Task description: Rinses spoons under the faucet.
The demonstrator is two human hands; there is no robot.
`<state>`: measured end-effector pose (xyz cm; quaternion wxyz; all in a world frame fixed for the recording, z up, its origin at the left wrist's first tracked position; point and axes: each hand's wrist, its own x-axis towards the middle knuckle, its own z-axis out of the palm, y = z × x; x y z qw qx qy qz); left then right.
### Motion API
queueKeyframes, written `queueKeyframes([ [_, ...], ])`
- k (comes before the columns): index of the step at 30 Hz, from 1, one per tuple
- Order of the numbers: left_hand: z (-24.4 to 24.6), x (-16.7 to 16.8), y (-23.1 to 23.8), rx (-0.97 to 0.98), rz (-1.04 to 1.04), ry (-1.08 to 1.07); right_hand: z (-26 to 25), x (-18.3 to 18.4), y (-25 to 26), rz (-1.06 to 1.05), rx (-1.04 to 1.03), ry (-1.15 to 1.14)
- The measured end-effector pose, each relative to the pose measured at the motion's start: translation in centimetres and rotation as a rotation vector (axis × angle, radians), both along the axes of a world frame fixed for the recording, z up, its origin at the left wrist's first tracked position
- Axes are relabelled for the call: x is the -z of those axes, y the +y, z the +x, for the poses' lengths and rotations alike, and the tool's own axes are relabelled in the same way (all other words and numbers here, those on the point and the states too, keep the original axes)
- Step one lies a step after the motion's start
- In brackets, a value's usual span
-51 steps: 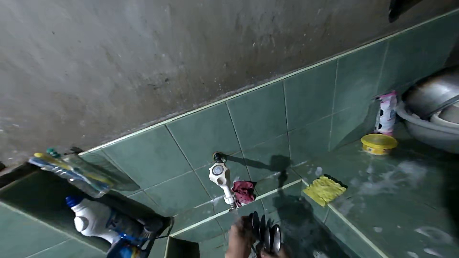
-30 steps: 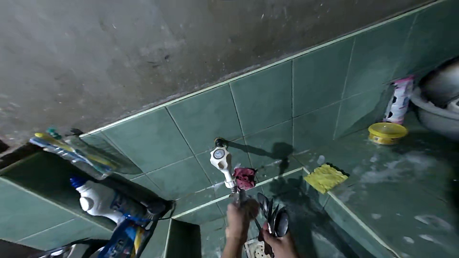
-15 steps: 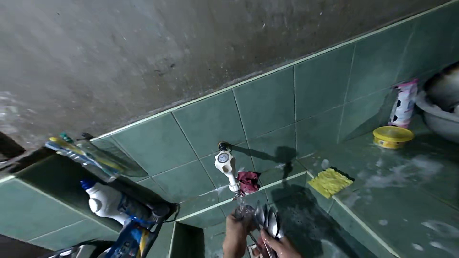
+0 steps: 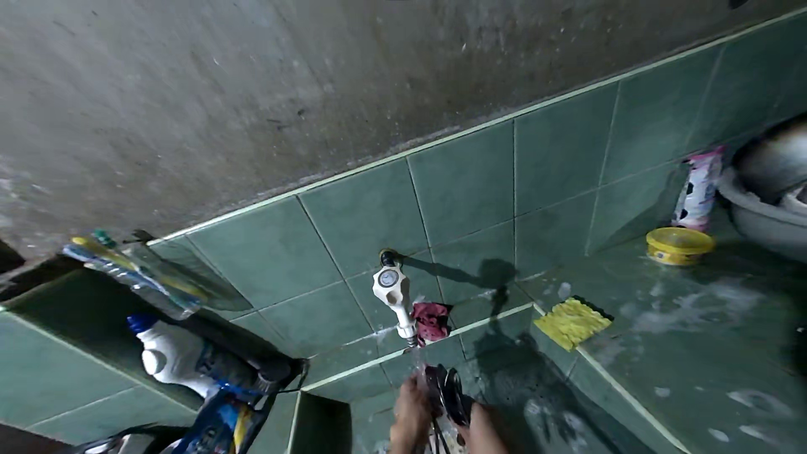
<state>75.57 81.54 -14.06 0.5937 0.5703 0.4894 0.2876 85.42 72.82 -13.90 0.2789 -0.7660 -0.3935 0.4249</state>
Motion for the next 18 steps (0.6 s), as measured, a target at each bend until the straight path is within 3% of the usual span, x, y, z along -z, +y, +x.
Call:
queueKeyframes([
  [3,0.2,-0.3,-0.3,-0.002,-0.034,-0.034,0.1,0.2,0.4,-0.030,0.019,-0.018],
  [5,0.2,-0.4,0.1,0.042,-0.008,0.082,0.4,0.4,0.1,-0.017,0.041,0.055],
  [8,0.1,0.1,0.4,-0.021,0.090,0.215,0.2,1.5,-0.9,0.182,0.127,0.356],
  [12,0.1,1.5,-0.6,-0.063,0.100,0.061,-0.4,2.9,-1.7,0.272,0.230,0.664],
  [16,-0.1,1.6,0.3,-0.135,0.107,0.214,-0.1,2.6,-2.5,0.187,0.091,0.742],
  [18,-0.2,1.6,0.4,-0.130,0.133,0.233,-0.4,2.3,-2.5,0.184,0.117,0.712],
])
